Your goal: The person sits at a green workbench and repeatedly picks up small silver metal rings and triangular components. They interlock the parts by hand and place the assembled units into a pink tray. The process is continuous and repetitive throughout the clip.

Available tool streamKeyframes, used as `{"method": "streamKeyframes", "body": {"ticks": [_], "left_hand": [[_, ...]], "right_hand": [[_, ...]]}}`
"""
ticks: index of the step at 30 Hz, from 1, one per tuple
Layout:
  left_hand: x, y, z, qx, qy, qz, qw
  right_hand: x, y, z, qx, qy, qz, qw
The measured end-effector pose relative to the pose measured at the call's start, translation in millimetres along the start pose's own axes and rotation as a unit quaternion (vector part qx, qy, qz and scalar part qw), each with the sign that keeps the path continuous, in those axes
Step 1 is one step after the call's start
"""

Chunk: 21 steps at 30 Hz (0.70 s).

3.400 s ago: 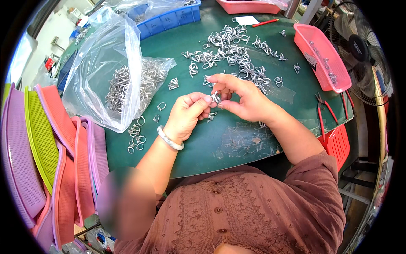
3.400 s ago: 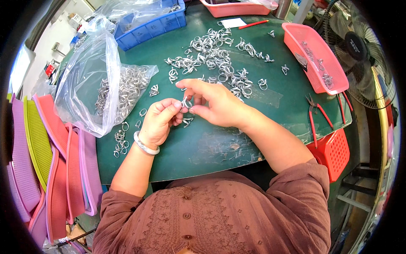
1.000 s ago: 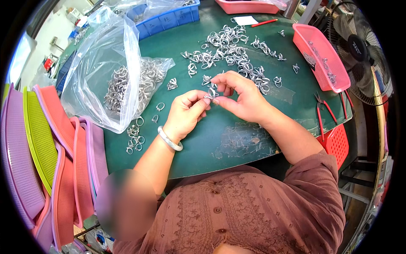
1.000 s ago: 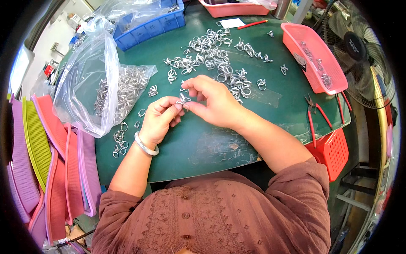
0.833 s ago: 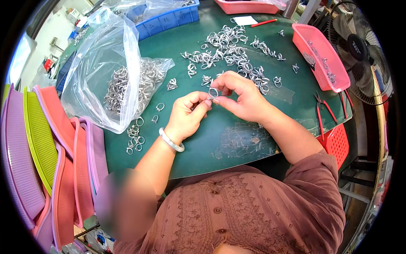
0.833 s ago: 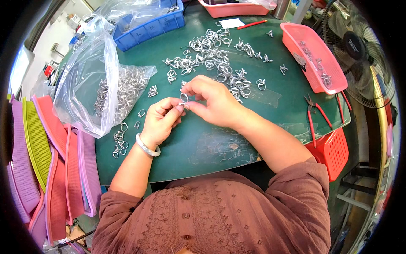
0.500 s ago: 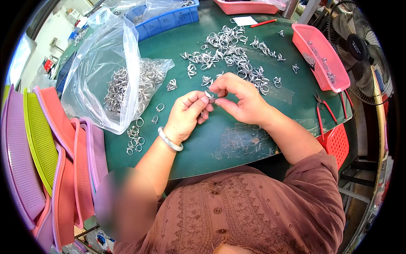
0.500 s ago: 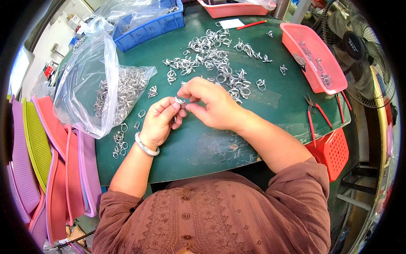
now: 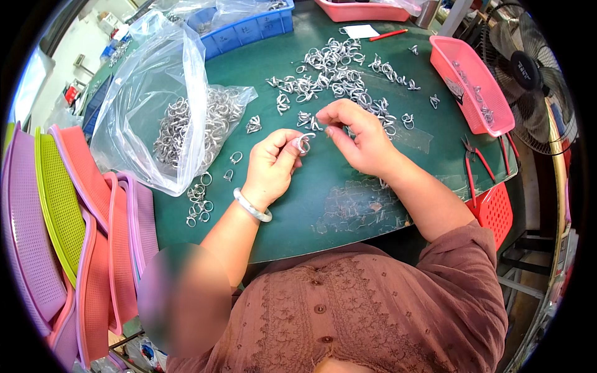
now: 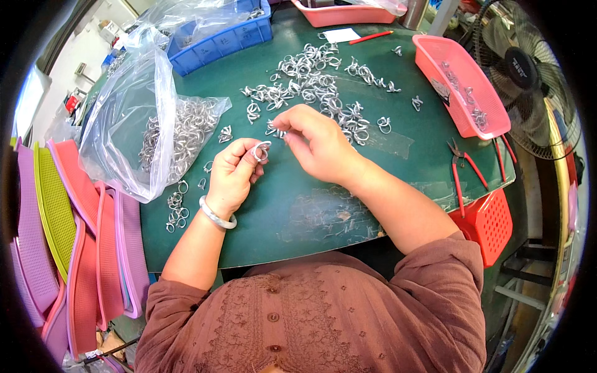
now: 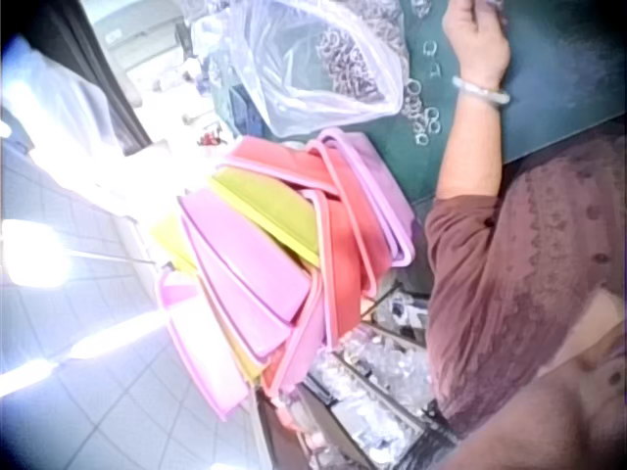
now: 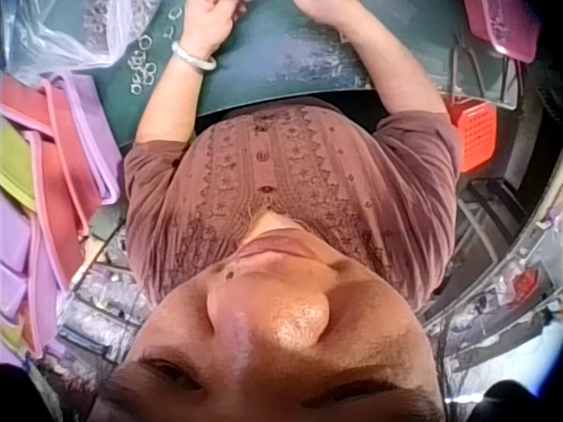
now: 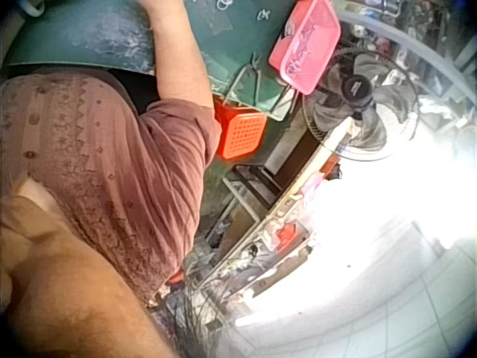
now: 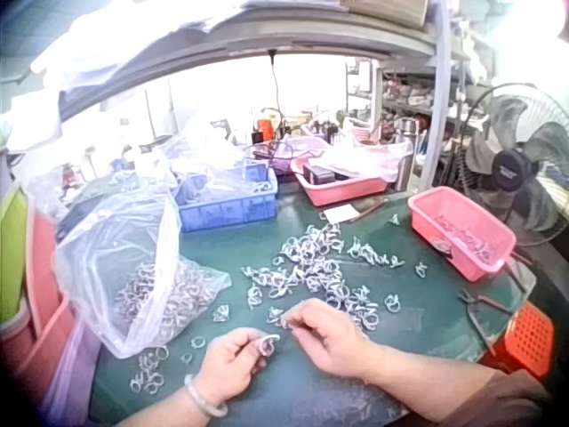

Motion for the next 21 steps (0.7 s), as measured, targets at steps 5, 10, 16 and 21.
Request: {"method": "streamKeyframes", "body": {"ticks": [5, 10, 16, 21], "left_hand": [[16.9, 4.2, -5.2, 0.005, -0.19, -0.078, 0.979], [14.4, 5.5, -2.1, 0.047, -0.297, -0.093, 0.949], [24.4, 4.9, -5.4, 0.041, -0.233, -0.113, 0.965], [23.7, 2.2, -4.0, 0.028, -0.147, -0.133, 0.98]], "right_hand": [[-16.8, 1.0, 4.6, 0.022, -0.087, 0.031, 0.995], [-17.1, 0.4, 23.1, 0.088, -0.211, 0.007, 0.974], [-23.5, -1.0, 25.9, 0.126, -0.183, 0.045, 0.974], [-26.4, -2.4, 24.0, 0.12, -0.165, 0.06, 0.977]]}}
Point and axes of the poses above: each hand's wrist, its own y-axis towards the middle knuckle, its own z-axis out of the palm, x = y × z, the point moved 10 cm from there along y, towards the middle knuckle, and after that the axes turned 15 degrees about y, right-handed, at the moved point
